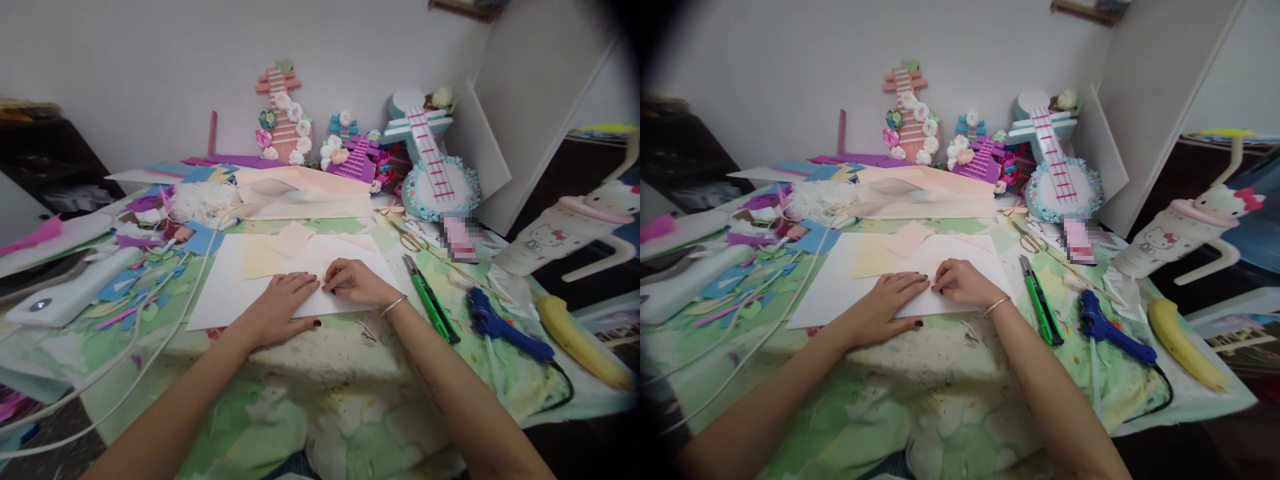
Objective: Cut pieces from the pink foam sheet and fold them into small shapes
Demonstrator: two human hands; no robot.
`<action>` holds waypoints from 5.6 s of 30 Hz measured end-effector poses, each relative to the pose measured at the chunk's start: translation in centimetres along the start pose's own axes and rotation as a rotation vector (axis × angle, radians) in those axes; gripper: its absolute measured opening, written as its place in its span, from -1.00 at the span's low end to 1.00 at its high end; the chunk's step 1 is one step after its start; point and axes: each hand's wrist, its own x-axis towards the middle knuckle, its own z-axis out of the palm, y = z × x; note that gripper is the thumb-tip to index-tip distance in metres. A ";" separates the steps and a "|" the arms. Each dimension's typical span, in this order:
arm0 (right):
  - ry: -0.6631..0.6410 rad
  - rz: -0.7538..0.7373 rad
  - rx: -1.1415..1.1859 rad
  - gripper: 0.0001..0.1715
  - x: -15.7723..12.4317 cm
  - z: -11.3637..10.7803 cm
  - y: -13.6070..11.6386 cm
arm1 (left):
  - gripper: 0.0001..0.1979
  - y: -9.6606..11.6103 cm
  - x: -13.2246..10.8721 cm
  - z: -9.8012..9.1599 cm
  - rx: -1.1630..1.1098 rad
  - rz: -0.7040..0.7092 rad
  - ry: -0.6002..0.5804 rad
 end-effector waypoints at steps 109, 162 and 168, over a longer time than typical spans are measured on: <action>0.039 0.119 -0.023 -0.74 0.6 0.4 -0.9 | -0.89 -2.8 3.9 -1.3 -0.643 -0.101 0.085; 0.034 0.160 0.125 -0.86 0.9 1.1 -1.0 | -0.78 -1.6 3.3 -1.6 0.005 0.199 -0.006; 0.036 0.173 0.101 -0.87 1.0 1.1 -1.1 | -0.80 1.0 0.7 -1.4 0.325 0.169 -0.059</action>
